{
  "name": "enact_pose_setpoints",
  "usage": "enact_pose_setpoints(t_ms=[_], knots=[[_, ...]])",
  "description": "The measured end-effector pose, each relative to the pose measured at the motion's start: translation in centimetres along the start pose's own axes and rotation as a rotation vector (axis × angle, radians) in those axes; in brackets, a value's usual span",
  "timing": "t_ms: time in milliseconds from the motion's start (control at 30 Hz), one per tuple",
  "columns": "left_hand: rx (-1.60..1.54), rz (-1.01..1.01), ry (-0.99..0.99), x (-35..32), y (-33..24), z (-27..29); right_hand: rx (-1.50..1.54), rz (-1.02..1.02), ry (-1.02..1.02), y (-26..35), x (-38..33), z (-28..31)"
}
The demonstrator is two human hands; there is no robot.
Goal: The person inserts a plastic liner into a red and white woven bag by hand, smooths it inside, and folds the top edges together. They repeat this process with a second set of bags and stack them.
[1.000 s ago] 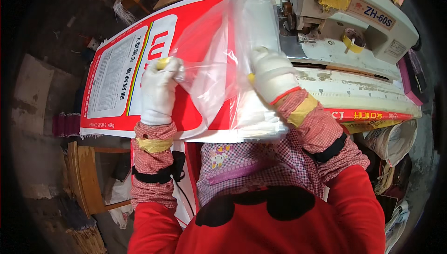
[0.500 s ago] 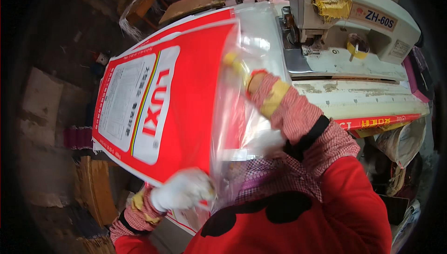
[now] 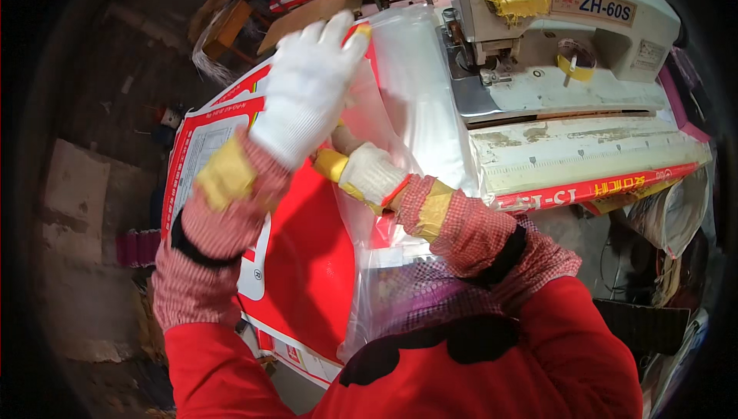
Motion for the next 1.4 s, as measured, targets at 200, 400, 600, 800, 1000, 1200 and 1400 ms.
enact_pose_setpoints(t_ms=[200,400,600,800,1000,1200,1400], knots=[[0.43,-0.266,0.188,2.3,-2.6,-6.0,0.139,0.031,0.081,1.0,-1.5,0.3],[0.327,-0.285,0.312,1.5,-2.9,-6.0,0.077,-0.115,0.245,0.8,-2.6,1.3],[0.486,-0.397,0.278,2.5,-4.1,-5.3,0.243,-0.094,0.255,1.7,-3.5,2.2],[-0.919,-0.006,0.718,-2.7,-3.4,-13.8,0.021,-0.06,0.366,-0.3,-3.0,-1.1],[0.353,0.073,0.457,1.4,1.3,-9.1,-0.086,0.013,0.411,0.3,-2.7,-1.6],[0.371,0.184,0.3,2.2,3.0,-11.1,-0.143,0.058,0.287,0.1,-1.6,-1.5],[0.439,0.149,0.353,8.5,8.4,-9.2,-0.418,0.429,0.35,-1.2,-3.4,-10.7]])
Point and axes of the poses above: each hand's wrist, its own x-axis towards the middle knuckle, its own z-axis out of the back of the hand, y = z × x, the point moved 10 cm from there along x, towards the middle knuckle, and after that the axes turned 4 degrees about x, right-handed, at the moved point
